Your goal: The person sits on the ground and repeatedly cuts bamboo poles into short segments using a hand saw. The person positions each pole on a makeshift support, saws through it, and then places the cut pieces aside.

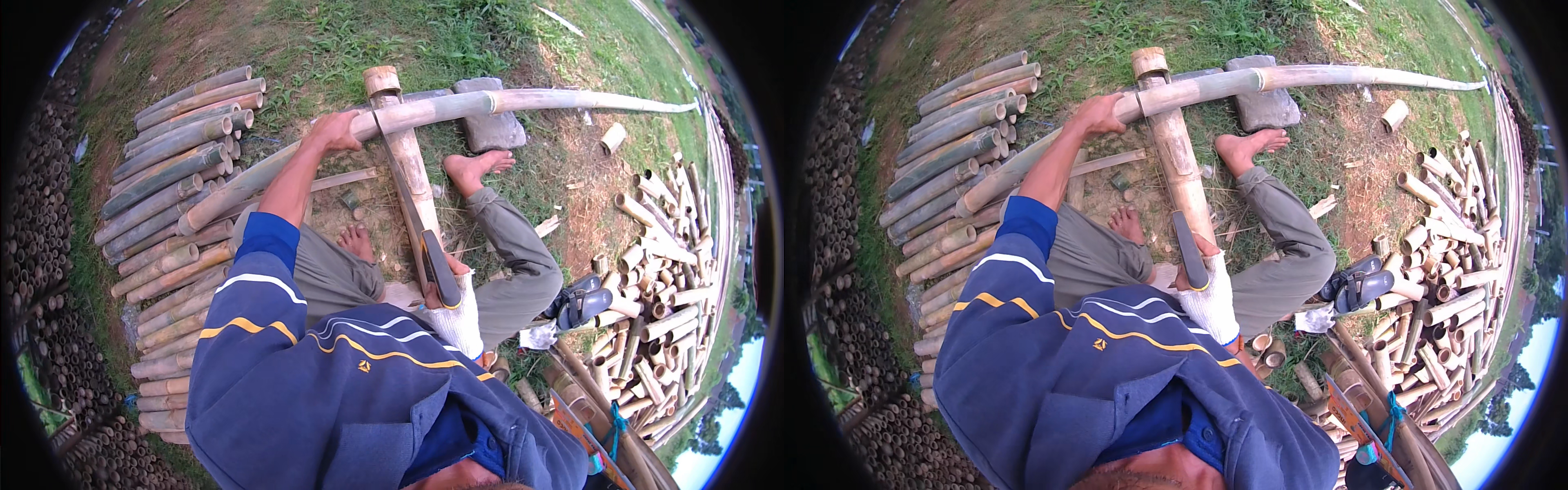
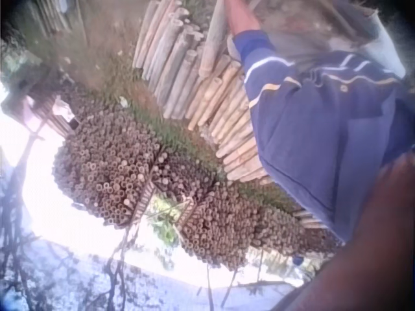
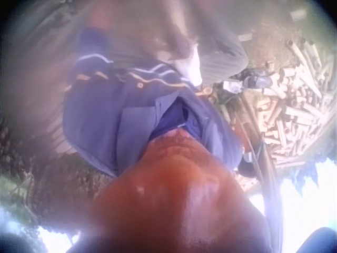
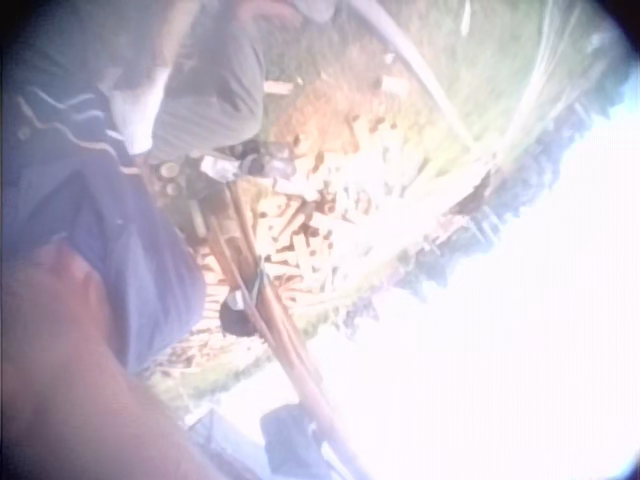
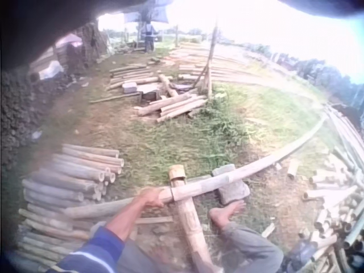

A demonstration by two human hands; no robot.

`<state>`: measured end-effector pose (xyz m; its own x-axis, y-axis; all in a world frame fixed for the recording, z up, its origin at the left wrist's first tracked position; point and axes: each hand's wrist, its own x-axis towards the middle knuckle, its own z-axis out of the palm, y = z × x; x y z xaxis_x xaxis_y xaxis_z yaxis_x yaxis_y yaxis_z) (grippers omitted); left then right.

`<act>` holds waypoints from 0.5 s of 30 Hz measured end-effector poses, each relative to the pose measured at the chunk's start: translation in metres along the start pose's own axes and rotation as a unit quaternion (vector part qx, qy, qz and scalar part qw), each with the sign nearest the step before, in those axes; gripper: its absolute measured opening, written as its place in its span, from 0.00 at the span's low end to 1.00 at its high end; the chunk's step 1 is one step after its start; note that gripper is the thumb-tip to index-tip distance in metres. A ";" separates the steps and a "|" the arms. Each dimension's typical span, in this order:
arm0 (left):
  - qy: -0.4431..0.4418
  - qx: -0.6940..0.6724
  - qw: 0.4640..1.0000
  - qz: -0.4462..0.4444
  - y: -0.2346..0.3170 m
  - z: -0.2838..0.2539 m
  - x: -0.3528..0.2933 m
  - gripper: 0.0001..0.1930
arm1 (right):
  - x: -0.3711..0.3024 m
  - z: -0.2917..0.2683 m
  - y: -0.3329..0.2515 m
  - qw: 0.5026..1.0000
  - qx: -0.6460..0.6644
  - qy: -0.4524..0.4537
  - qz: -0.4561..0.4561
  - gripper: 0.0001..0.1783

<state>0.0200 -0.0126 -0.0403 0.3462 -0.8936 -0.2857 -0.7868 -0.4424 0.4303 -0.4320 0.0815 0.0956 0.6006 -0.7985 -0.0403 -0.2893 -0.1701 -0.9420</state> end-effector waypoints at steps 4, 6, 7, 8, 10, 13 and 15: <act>-0.005 0.006 1.000 -0.011 0.011 -0.004 -0.015 0.52 | 0.026 0.009 -0.021 1.000 -0.018 -0.002 0.007 0.32; 0.003 0.008 1.000 -0.004 0.015 0.000 -0.021 0.52 | 0.042 0.011 -0.022 0.999 -0.034 -0.008 -0.012 0.32; 0.006 0.013 1.000 -0.001 0.015 0.001 -0.020 0.53 | 0.043 0.012 -0.022 0.999 -0.034 -0.005 -0.012 0.32; 0.007 0.014 1.000 -0.004 0.011 0.004 -0.019 0.53 | 0.034 0.007 -0.022 0.999 -0.043 -0.015 0.011 0.32; -0.004 0.004 1.000 -0.015 0.004 0.002 -0.013 0.53 | 0.015 -0.002 -0.017 0.997 -0.021 -0.033 0.067 0.33; -0.010 -0.009 1.000 -0.020 0.001 0.007 -0.015 0.53 | 0.014 -0.003 -0.011 0.997 -0.058 0.003 -0.057 0.36; -0.016 -0.004 1.000 -0.010 0.003 0.008 -0.020 0.52 | 0.058 0.017 0.005 0.998 -0.051 -0.034 0.018 0.36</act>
<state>0.0064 0.0045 -0.0404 0.3459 -0.8816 -0.3211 -0.7758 -0.4613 0.4305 -0.3864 0.0440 0.0827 0.6365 -0.7648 -0.0992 -0.3836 -0.2024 -0.9011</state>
